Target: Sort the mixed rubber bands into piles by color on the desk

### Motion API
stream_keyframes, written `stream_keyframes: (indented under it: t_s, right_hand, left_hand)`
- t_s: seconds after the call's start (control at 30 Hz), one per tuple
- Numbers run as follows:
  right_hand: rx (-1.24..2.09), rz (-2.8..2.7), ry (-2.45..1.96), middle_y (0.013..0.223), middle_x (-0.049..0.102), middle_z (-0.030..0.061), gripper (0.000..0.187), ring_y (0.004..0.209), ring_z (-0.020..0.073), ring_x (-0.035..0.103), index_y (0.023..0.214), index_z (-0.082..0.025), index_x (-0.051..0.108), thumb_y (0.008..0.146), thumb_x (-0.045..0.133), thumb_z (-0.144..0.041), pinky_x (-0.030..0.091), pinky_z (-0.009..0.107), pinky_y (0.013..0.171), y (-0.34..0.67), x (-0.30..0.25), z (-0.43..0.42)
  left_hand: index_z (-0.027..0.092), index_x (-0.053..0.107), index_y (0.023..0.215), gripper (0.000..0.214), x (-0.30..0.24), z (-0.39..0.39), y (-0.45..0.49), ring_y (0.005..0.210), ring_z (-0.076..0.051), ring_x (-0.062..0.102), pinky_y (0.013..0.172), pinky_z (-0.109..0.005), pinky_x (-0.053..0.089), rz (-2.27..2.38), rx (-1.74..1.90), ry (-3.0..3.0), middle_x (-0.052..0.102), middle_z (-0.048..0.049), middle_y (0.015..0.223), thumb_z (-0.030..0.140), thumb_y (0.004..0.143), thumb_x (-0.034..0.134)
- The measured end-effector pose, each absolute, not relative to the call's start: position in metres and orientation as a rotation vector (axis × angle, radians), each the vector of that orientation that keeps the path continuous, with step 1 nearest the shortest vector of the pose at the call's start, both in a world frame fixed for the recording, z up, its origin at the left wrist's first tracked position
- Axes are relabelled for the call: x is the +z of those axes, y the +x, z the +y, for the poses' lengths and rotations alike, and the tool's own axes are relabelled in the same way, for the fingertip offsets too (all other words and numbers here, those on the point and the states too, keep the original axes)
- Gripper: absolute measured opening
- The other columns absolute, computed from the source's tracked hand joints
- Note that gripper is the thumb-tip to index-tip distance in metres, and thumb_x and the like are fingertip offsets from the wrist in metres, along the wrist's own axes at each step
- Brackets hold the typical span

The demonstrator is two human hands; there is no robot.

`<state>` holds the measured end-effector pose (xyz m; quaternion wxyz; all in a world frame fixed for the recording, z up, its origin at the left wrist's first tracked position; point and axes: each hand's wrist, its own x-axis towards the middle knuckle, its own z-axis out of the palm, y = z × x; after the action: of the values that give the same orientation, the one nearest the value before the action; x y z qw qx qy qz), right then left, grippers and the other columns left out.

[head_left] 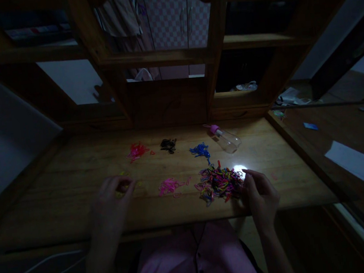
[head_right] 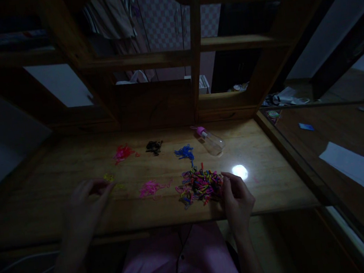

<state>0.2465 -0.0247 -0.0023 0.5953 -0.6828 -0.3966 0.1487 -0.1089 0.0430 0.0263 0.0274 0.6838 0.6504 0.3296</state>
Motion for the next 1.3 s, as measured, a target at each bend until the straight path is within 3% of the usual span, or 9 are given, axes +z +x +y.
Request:
stream_keyframes:
  t_s: [0.1,0.2,0.33,1.07,1.3]
  right_hand:
    - [0.345,-0.916,-1.599,0.086,0.068,0.0037,0.022,0.076,0.0175,0.063,0.099,-0.019,0.071,0.087,0.061,-0.034,0.047,0.026,0.068,0.247,-0.004,-0.025]
    - [0.346,-0.898,-1.608,0.083,0.068,0.0032,0.021,0.073,0.0171,0.063,0.098,-0.019,0.071,0.085,0.063,-0.034,0.048,0.026,0.065,0.246,-0.006,-0.024]
    - [0.361,-0.874,-1.589,0.081,0.068,0.0031,0.020,0.071,0.0169,0.063,0.096,-0.019,0.070,0.084,0.064,-0.034,0.048,0.025,0.063,0.246,-0.008,-0.023]
    - [0.382,-0.937,-1.589,0.078,0.063,0.0010,0.020,0.067,0.0145,0.057,0.096,-0.019,0.067,0.089,0.058,-0.035,0.044,0.025,0.061,0.247,-0.006,-0.024]
    - [0.375,-0.935,-1.586,0.081,0.065,0.0021,0.021,0.070,0.0154,0.059,0.095,-0.018,0.068,0.087,0.058,-0.035,0.045,0.025,0.063,0.248,-0.006,-0.022]
  left_hand:
    - [0.021,0.059,0.082,0.019,0.031,0.030,-0.062,0.078,-0.017,0.060,0.074,-0.029,0.048,1.714,0.979,2.143,0.060,-0.0008,0.083,0.038,0.089,0.055]
    - [0.022,0.063,0.091,0.012,0.029,0.016,-0.017,0.091,-0.017,0.061,0.082,-0.028,0.050,1.380,0.848,2.122,0.064,-0.0011,0.094,0.026,0.092,0.052]
    - [0.025,0.063,0.105,0.022,0.023,0.005,0.019,0.100,-0.015,0.060,0.091,-0.030,0.049,1.150,0.702,2.110,0.063,-0.0010,0.103,0.015,0.093,0.048]
    - [0.021,0.056,0.090,0.004,0.004,0.021,0.032,0.092,-0.019,0.056,0.083,-0.033,0.048,1.156,0.584,2.225,0.057,-0.0022,0.095,0.024,0.090,0.058]
    - [0.023,0.055,0.110,0.022,0.008,0.020,0.032,0.101,-0.020,0.057,0.088,-0.036,0.048,1.197,0.646,2.232,0.058,-0.0032,0.108,0.023,0.089,0.060]
